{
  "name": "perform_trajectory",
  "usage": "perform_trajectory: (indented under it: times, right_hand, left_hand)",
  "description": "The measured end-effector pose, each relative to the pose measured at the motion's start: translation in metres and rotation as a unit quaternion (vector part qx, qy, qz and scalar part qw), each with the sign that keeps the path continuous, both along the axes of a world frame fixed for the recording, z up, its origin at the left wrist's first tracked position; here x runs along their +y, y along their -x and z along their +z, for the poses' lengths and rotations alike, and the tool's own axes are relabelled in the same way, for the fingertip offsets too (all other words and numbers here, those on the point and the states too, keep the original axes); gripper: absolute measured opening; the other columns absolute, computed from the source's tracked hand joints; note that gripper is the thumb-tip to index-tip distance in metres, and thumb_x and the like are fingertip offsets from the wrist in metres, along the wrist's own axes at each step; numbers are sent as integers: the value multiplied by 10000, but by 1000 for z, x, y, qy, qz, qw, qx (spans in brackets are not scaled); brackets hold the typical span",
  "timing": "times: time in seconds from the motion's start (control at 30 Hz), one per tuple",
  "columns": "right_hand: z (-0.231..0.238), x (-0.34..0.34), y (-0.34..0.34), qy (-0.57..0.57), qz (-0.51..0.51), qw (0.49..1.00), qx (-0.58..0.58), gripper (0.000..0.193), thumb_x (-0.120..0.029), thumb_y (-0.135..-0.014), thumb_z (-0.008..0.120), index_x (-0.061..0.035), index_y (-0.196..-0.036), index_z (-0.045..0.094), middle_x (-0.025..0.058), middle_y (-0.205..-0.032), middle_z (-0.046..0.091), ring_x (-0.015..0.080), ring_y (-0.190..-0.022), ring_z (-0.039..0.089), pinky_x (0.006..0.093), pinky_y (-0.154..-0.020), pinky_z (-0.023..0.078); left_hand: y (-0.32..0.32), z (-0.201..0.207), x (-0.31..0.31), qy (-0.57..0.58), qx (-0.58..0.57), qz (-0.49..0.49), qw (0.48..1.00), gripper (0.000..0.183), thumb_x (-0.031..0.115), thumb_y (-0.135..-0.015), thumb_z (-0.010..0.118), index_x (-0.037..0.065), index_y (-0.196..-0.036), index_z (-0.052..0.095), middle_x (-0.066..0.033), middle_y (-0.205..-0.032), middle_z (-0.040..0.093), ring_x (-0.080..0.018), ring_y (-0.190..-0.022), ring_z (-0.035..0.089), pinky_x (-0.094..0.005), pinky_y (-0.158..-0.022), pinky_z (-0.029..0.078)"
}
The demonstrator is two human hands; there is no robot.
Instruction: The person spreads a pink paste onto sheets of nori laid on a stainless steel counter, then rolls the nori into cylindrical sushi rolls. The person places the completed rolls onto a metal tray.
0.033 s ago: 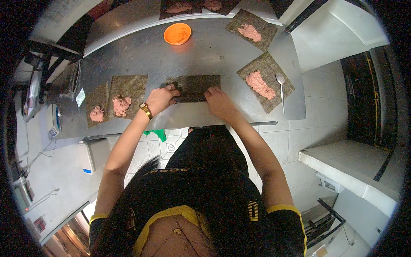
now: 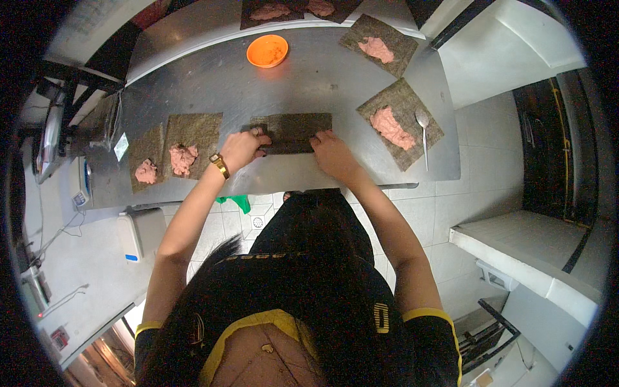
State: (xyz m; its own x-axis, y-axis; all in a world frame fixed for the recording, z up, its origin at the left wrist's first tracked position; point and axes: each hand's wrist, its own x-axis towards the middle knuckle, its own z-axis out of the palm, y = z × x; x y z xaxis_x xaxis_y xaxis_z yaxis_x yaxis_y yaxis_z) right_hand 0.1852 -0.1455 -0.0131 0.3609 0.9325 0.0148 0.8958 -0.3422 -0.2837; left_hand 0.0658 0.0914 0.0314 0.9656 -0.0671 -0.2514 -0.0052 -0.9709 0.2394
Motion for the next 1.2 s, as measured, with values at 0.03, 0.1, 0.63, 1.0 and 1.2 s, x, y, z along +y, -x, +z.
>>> perform_trajectory:
  times: [0.03, 0.1, 0.63, 1.0, 1.2]
  right_hand:
    - [5, -2, -5, 15, -15, 1000, 11, 327, -117, -766, 612, 12, -1065, 599, 157, -1052, 572, 315, -1048, 540, 392, -907, 454]
    - [16, -4, -11, 48, -47, 997, 34, 345, -122, -756, 634, 8, -1074, 595, 159, -1067, 571, 314, -1071, 535, 392, -910, 454]
    - [-8, 70, 14, -108, 72, 991, -15, 225, -80, -746, 528, 50, -915, 601, 181, -924, 574, 319, -918, 571, 390, -836, 485]
    - [-9, 45, 5, -62, 41, 997, 24, 252, -79, -789, 505, 48, -982, 605, 216, -975, 581, 351, -1000, 568, 413, -879, 481]
    - [-3, 16, -16, -26, 1, 998, 54, 344, -96, -750, 628, 5, -1078, 606, 147, -1031, 573, 322, -1014, 555, 412, -857, 477]
  left_hand:
    - [-4, -1, 4, 5, 2, -1, 1000, 331, 196, -760, 694, 154, -1081, 626, -61, -995, 657, -284, -863, 646, -414, -707, 517]
    - [-12, -2, 10, 36, 26, 31, 999, 330, 195, -742, 712, 145, -1057, 626, -66, -963, 669, -285, -871, 646, -412, -712, 516]
    - [-5, 2, 0, -23, -39, 19, 999, 312, 209, -730, 719, 136, -1016, 616, -84, -908, 650, -305, -836, 650, -427, -692, 525]
    - [-6, 0, -6, -32, -18, 13, 999, 285, 213, -765, 687, 151, -1035, 622, -80, -934, 657, -306, -818, 651, -428, -679, 523]
    - [-15, -7, 7, 14, -14, 5, 1000, 299, 208, -749, 703, 159, -1041, 661, -69, -973, 668, -293, -890, 642, -427, -739, 516]
